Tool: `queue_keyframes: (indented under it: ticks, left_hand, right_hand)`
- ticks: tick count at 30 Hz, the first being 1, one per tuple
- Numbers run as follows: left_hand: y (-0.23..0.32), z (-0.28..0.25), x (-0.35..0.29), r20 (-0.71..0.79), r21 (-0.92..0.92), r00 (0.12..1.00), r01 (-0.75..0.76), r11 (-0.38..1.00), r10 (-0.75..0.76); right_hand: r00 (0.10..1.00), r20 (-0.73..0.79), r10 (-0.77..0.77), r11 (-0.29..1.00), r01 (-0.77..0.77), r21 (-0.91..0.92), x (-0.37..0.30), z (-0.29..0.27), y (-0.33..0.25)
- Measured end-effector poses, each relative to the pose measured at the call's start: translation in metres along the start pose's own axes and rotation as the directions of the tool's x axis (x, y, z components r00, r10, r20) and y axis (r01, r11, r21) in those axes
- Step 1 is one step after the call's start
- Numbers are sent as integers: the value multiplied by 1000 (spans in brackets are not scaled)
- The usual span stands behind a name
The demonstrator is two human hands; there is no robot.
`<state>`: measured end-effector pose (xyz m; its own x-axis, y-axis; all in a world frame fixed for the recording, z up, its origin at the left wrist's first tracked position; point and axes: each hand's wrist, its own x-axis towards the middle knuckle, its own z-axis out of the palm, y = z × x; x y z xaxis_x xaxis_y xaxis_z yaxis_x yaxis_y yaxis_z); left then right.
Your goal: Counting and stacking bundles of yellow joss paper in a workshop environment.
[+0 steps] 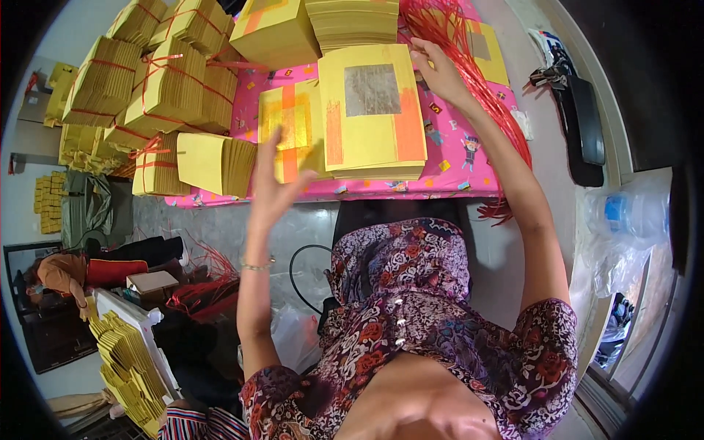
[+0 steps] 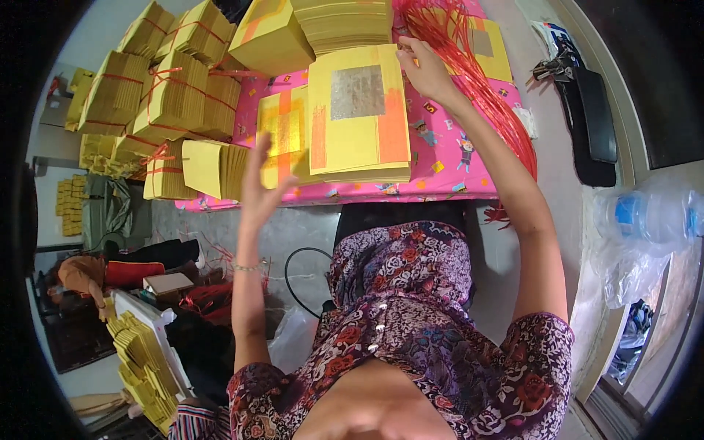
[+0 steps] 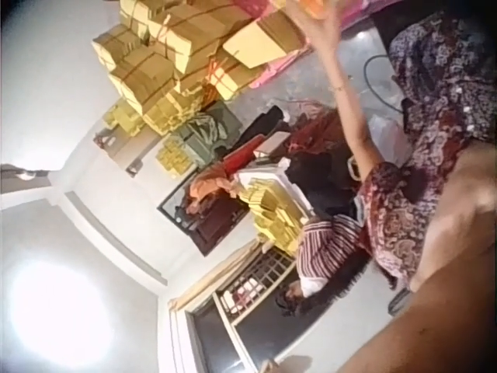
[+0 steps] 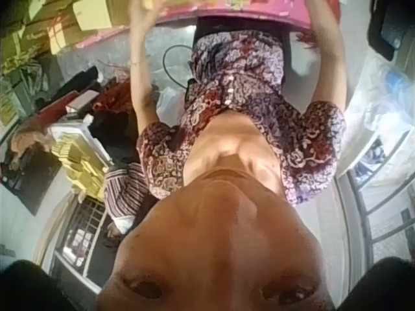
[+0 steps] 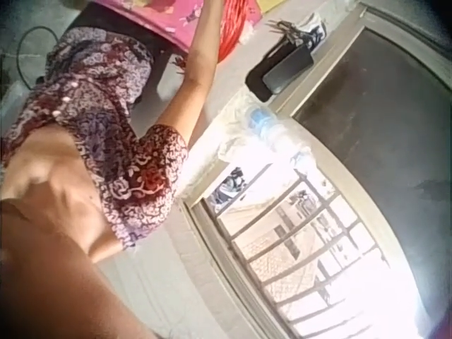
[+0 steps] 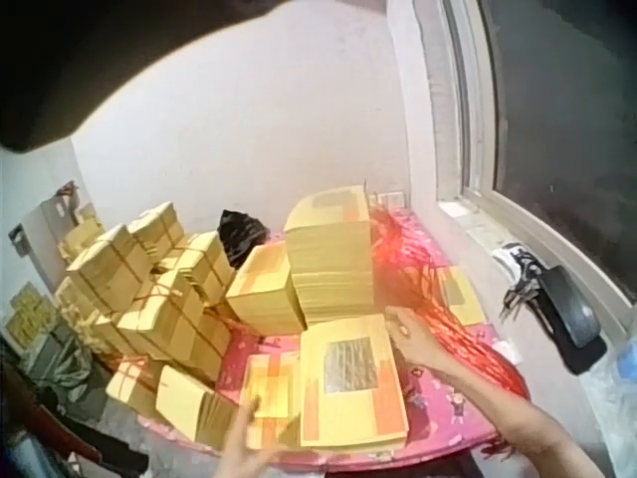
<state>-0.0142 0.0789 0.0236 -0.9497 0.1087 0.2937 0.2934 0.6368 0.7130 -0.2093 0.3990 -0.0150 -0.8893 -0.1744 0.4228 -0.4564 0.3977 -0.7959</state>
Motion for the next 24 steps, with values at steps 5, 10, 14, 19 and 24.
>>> queue_keyframes:
  ticks: [5,10,14,19,24]
  left_hand:
    - [11,58,3,116,-208,991,93,974,-69]
    - [2,64,5,107,-217,988,131,967,-110]
    - [10,65,15,141,-165,985,119,979,-96]
    - [8,62,15,130,-168,988,101,981,-80]
    - [9,59,15,139,-171,987,102,980,-78]
  right_hand:
    - [997,-6,77,997,-77,2,12,8,34]
    - [978,137,156,955,-184,232,14,21,0]
    - [996,77,43,995,-49,85,21,22,27]
    - [994,79,78,994,-83,67,32,33,38]
    - [989,113,100,994,-105,41,33,32,36]
